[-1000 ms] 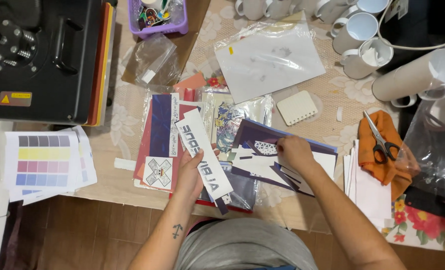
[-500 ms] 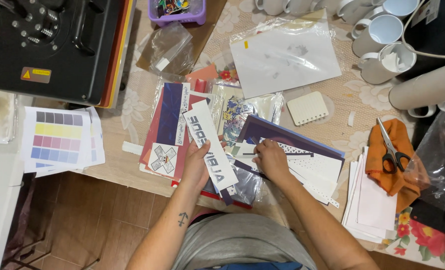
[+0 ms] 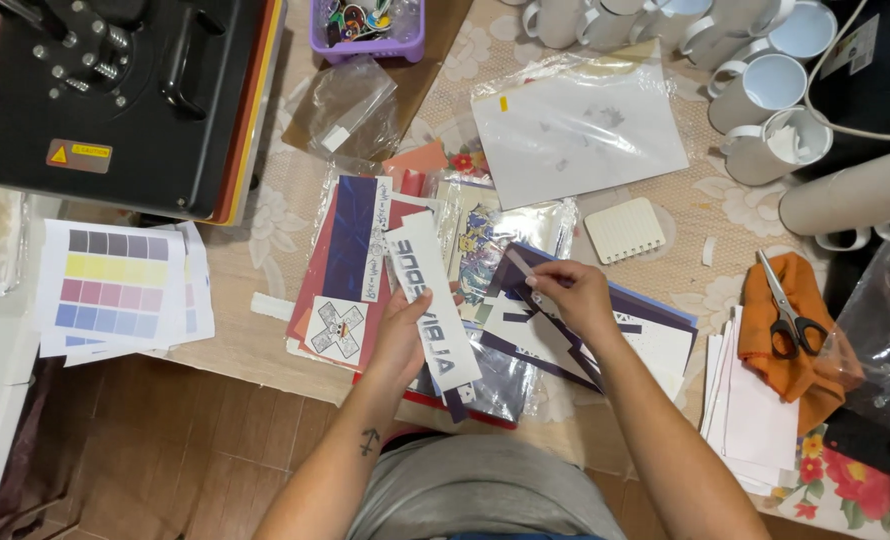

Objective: Sorting and organizing various printed designs, stickers, and paper materials on a workspace.

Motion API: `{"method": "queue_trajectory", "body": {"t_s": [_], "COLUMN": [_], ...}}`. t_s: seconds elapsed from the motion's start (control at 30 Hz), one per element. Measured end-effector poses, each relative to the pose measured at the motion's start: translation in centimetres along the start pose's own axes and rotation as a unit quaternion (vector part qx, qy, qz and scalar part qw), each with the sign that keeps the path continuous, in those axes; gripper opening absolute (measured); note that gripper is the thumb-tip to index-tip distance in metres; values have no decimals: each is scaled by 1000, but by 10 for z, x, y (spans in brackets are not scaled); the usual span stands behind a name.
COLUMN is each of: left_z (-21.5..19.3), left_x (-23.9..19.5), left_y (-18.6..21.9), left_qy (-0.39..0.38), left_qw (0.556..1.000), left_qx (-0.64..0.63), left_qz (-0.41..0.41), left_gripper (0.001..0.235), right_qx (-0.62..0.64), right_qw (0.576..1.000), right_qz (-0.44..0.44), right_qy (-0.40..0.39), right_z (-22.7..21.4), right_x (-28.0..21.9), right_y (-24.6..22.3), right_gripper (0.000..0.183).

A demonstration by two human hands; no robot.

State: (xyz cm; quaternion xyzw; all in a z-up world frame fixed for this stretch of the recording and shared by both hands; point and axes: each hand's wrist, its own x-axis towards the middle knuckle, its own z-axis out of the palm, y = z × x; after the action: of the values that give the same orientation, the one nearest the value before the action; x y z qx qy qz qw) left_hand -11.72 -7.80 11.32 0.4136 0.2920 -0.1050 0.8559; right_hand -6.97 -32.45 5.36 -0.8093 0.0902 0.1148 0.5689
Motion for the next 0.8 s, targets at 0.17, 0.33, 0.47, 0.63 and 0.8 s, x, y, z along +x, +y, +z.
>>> {"method": "queue_trajectory", "body": {"t_s": [0.17,0.33,0.47,0.63,0.8], "left_z": [-40,-37,-6,17,-89], "left_x": [50,72,35,11,123], "left_y": [-31,-21,19,50,-45], "left_qy": [-58,-96,-106,-77,-104], "left_qw": [996,992,990,993,988], "left_qx": [21,-9,20,42,53], "left_qz": [-67,-76,-86,-78,-99], "left_gripper": [31,32,38,44,41], "right_qx": [37,-112,-183,-220,-185], "right_qw": [918,788,755,732,721], "right_qz": [-394,-595,-612,-621,-618], "right_qy": [32,112,149,173,253], "right_z": [19,56,78,87,46], "right_x": [-41,-59,-60,-69,-66], "right_y": [-88,-96,-95,-105,-142], "right_gripper": [8,14,12,9,7]}}
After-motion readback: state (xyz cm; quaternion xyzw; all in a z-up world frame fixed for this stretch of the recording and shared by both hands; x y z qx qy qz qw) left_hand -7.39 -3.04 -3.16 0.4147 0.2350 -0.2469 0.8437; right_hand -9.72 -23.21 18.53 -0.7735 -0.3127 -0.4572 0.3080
